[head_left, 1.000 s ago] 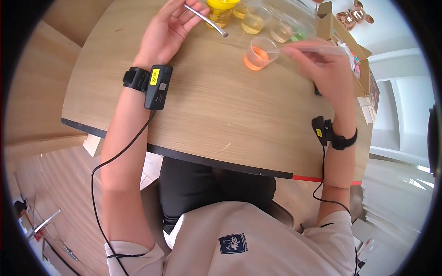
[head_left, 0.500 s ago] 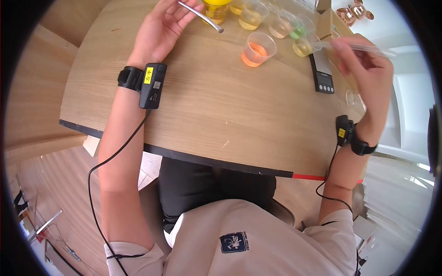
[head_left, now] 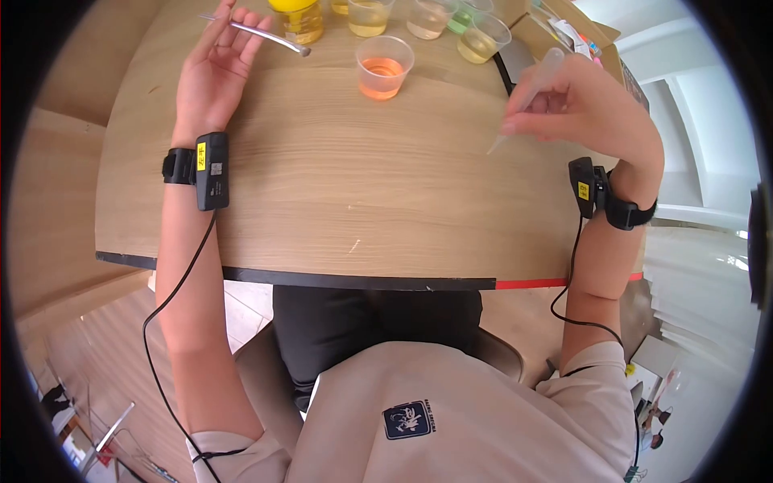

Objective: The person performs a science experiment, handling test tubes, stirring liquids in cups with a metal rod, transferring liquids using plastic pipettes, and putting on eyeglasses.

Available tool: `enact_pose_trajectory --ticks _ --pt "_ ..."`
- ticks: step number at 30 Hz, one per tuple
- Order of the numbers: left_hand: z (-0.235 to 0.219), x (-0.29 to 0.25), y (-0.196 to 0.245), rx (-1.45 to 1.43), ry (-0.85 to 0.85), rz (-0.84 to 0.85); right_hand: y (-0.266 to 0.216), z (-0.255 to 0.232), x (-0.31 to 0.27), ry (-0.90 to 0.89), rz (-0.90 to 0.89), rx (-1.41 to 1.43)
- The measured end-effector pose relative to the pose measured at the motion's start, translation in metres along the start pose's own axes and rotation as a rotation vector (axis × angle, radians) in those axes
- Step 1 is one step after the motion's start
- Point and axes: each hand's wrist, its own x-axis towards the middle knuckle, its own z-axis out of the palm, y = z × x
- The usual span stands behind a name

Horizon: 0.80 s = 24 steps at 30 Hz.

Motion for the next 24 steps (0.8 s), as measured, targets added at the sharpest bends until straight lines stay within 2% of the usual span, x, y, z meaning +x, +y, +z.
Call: enact_pose_trajectory --ticks 2,6,12,14,15,17,18,20,24 --pt "-0.003 0.001 0.001 -0.015 -0.026 -0.012 0.002 0.003 0.003 -0.033 -0.095 -0.042" --pt "-0.008 0.002 0.002 -0.014 -0.044 -0.018 -0.003 0.007 0.006 -0.048 -0.038 -0.031" --pt "-0.008 0.001 0.002 -0.022 -0.039 -0.015 -0.001 0.007 0.006 0.075 -0.102 0.023" --pt "-0.008 0.001 0.002 -0.036 -0.046 -0.017 -0.006 0.011 0.015 0.457 -0.248 0.143" --pt "-0.008 0.001 0.002 -0.053 -0.056 -0.023 -0.014 0.014 0.018 0.455 -0.258 0.146" --pt "-0.004 0.0 0.002 -0.034 -0.043 -0.02 -0.04 0.021 0.021 0.646 -0.191 0.2" --pt "-0.003 0.0 0.002 -0.023 -0.034 -0.023 -0.036 0.025 0.027 0.643 -0.197 0.2" --pt "-0.003 0.0 0.002 -0.025 -0.035 -0.021 -0.016 0.041 0.044 0.607 -0.361 -0.131" --pt "0.001 -0.002 0.0 -0.036 -0.052 -0.011 -0.003 0.056 0.057 0.582 -0.346 0.077"
